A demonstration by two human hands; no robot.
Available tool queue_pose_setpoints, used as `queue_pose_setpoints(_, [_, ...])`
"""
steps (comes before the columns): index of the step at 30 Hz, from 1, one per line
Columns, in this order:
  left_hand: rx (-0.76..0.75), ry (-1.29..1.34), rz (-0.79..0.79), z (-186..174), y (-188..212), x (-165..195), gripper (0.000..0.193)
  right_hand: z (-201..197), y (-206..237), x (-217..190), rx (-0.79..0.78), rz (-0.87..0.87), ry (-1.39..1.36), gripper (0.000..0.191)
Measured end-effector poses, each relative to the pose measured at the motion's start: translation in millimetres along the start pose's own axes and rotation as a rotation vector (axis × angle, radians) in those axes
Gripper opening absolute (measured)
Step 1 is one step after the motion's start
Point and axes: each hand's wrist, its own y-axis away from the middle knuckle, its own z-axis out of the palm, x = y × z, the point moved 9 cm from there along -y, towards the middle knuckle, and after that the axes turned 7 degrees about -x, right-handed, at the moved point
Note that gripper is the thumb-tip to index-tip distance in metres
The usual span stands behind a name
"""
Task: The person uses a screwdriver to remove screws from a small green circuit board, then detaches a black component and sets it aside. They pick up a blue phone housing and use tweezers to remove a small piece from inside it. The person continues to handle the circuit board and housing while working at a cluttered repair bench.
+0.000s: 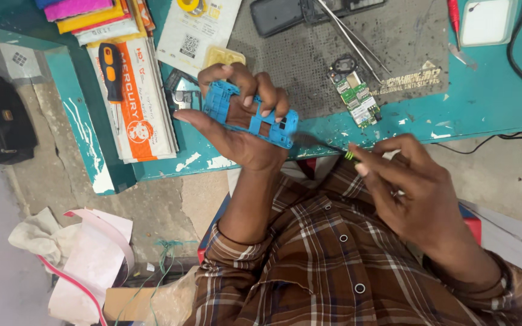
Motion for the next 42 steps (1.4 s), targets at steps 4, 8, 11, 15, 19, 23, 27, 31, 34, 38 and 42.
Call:
queue_pose_setpoints(4, [-0.115,-0.014,0.048,12.8,-1.2,0.9,0.075,3.3,-7.6,2.9,-0.097,-0.022,-0.105,0.036])
queue_pose_setpoints(8, [-0.119,-0.068,0.07,16.7,1.1,5.1,0.073,-10.0,-4.5,16.9,-0.027,0.014,-0.142,0.03])
queue_pose_setpoints(11, [-0.136,-0.032,0.063,19.4,3.3,7.0,0.074,0.4,1.1,24.8,-0.103,0.069,-0.189,0.033])
queue_pose_setpoints(15, [-0.103,-0.03,0.062,17.6,3.7,8.1,0.073,-11.6,5.1,22.7,0.014,-0.017,-0.088,0.031])
queue_pose_setpoints(19, [-0.031,-0.016,0.009,14.4,4.9,6.3,0.076,3.8,-1.8,32.3,-0.2,0.035,-0.315,0.037])
queue_pose_setpoints(23, [-0.023,-0.058,-0.004,17.1,9.0,3.7,0.079,-13.4,-6.9,15.5,0.057,-0.026,-0.143,0.035])
queue_pose_setpoints(27, [-0.155,-0.149,0.062,30.3,13.9,5.9,0.08,-9.6,-6.0,-3.4,-0.034,-0.049,-0.168,0.038])
queue_pose_setpoints(31, [-0.169,-0.091,0.101,24.9,6.5,12.3,0.085,-25.6,-1.0,1.7,0.043,-0.012,-0.316,0.032])
queue_pose_setpoints(34, [-0.204,-0.019,0.074,25.9,4.5,11.2,0.086,-21.0,-3.0,-1.8,0.132,-0.015,-0.056,0.03])
queue_pose_setpoints(38, [-0.224,-0.083,0.071,27.0,9.7,8.9,0.086,-5.9,-3.4,-2.5,-0.065,0.004,-0.105,0.032])
queue_pose_setpoints(42, [-0.137,-0.108,0.089,17.2,6.8,8.5,0.084,-60.6,0.3,34.0,0.263,0.074,-0.376,0.027])
